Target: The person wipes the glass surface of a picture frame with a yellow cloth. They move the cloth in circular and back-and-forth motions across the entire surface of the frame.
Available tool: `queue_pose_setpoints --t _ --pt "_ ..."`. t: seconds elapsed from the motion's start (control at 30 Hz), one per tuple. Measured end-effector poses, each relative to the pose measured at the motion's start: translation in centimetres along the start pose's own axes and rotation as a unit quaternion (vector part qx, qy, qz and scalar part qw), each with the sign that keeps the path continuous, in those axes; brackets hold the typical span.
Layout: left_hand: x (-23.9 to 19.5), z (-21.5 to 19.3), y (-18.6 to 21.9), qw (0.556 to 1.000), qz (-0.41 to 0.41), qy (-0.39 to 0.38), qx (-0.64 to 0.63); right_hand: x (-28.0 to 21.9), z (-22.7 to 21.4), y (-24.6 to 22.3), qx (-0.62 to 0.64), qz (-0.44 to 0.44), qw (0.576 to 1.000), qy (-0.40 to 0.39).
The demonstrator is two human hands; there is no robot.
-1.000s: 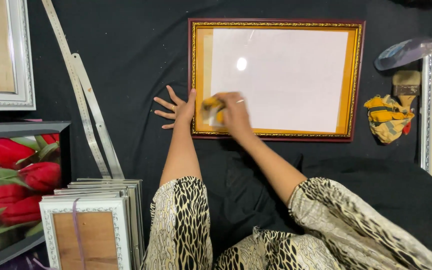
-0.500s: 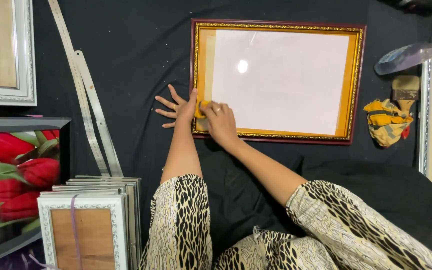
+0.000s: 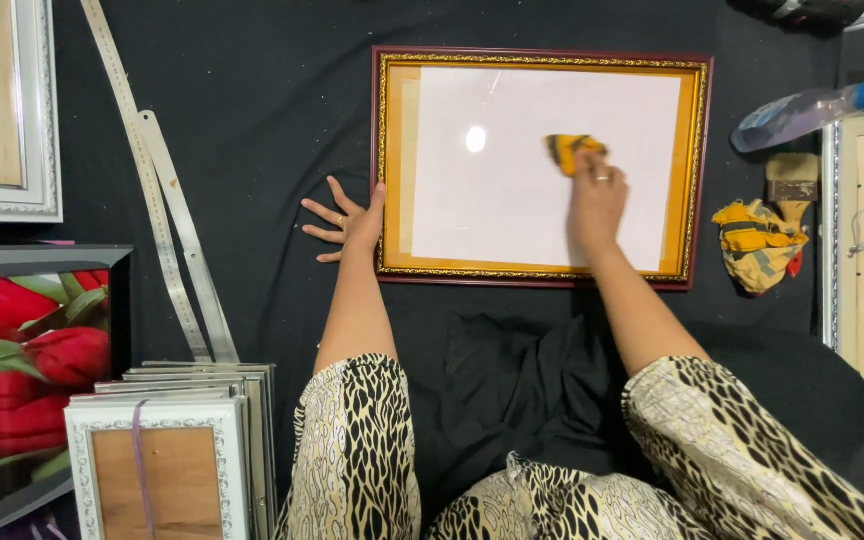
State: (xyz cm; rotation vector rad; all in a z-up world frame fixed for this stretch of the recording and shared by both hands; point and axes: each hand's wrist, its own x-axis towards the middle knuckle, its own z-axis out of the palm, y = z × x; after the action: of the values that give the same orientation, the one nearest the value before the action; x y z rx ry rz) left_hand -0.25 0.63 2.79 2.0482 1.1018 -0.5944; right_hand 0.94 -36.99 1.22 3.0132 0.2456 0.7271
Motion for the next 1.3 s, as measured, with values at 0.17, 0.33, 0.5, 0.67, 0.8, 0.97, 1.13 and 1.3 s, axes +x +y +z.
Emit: queue_pose_setpoints --t 0.17,0.33,0.5,0.67,0.8,0.97,1.13,1.3 --pt "-0.7 -0.5 0.5 1.0 -0.004 0.003 0.0 -1.3 3.0 4.2 -0.004 0.169 0.986 -0.009" --pt "-0.6 -0.5 0.7 1.0 -0.023 0.008 0.003 1.6 5.2 -6.5 0.062 0.161 0.984 0.041" --pt "-0.3 -0.1 0.5 1.0 -0.023 0.002 0.003 2.1 3.9 -23.5 0.271 -0.063 0.953 -0.121" --pt "-1.3 -1.3 0.9 0.999 -0.02 -0.024 -0.006 4.2 5.6 -20.8 0.219 -0.159 0.957 -0.1" --pt "-1.9 -1.7 1.4 0.999 -0.022 -0.028 -0.005 6.2 5.5 -10.1 0.132 -0.144 0.98 -0.043" --pt "-2.4 -2.0 1.5 0.999 -0.017 -0.032 -0.007 2.7 3.1 4.8 0.042 -0.058 0.997 0.0" --pt "-2.4 -1.9 1.5 0.999 -0.018 -0.032 -0.004 2.6 7.7 9.9 0.073 0.104 0.992 0.001" --pt "-2.0 -1.6 1.2 1.0 -0.016 -0.025 -0.004 7.4 9.7 -1.8 0.184 0.213 0.958 0.046"
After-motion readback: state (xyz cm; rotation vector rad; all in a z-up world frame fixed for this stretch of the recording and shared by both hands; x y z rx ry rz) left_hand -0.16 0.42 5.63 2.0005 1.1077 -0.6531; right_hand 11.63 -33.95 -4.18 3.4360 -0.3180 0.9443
